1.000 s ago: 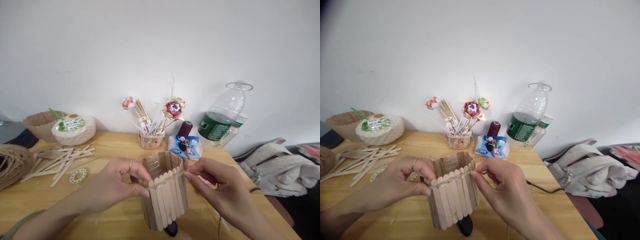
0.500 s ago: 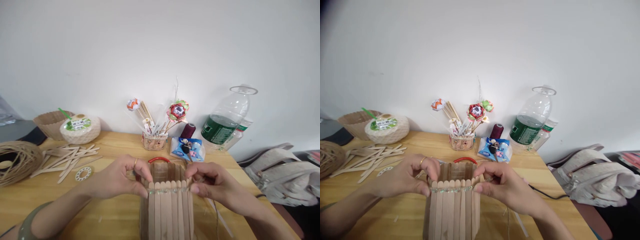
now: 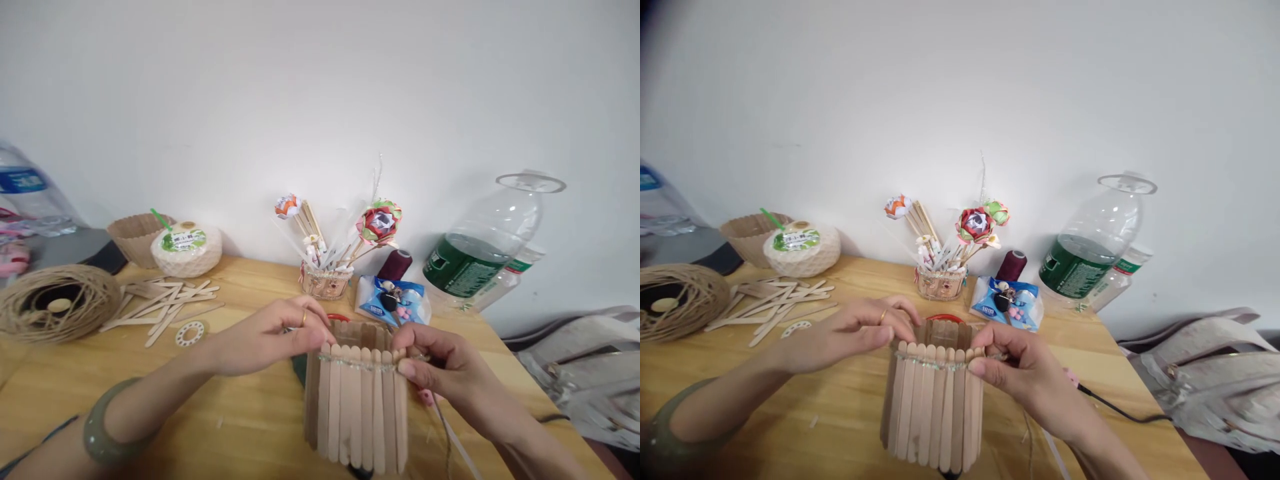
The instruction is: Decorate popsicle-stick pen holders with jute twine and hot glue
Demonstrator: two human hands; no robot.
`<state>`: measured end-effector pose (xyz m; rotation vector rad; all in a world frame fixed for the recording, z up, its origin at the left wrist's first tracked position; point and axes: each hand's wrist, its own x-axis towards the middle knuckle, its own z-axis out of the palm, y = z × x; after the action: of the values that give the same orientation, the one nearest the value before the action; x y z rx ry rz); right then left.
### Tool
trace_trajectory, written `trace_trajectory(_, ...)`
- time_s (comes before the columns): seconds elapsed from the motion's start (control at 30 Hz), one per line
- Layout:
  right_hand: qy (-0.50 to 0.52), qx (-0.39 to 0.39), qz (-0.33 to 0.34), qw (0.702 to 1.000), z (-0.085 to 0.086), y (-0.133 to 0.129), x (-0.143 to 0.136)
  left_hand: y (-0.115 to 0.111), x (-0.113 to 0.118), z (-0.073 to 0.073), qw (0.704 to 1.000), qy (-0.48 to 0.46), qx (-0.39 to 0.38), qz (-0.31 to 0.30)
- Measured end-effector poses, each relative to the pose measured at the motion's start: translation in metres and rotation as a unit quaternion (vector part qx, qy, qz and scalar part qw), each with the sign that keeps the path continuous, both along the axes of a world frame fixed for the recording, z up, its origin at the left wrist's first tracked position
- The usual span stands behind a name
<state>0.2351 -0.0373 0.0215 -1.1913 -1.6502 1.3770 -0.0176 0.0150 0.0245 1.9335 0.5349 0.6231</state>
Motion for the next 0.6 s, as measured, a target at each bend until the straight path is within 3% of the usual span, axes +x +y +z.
trace_trajectory(0.3, -0.03, -0.016, -0.013, 0.999, -0.0047, 0.0004, -0.0043, -0.006, 0.0078, -0.0028, 0.997, 0.017, -0.066, 0.046)
trace_trajectory(0.6, -0.031, 0.009, -0.008, 0.999, -0.0027, -0.0002, -0.0066, -0.0085, 0.0083, -0.003, 0.995, -0.012, -0.095, 0.04)
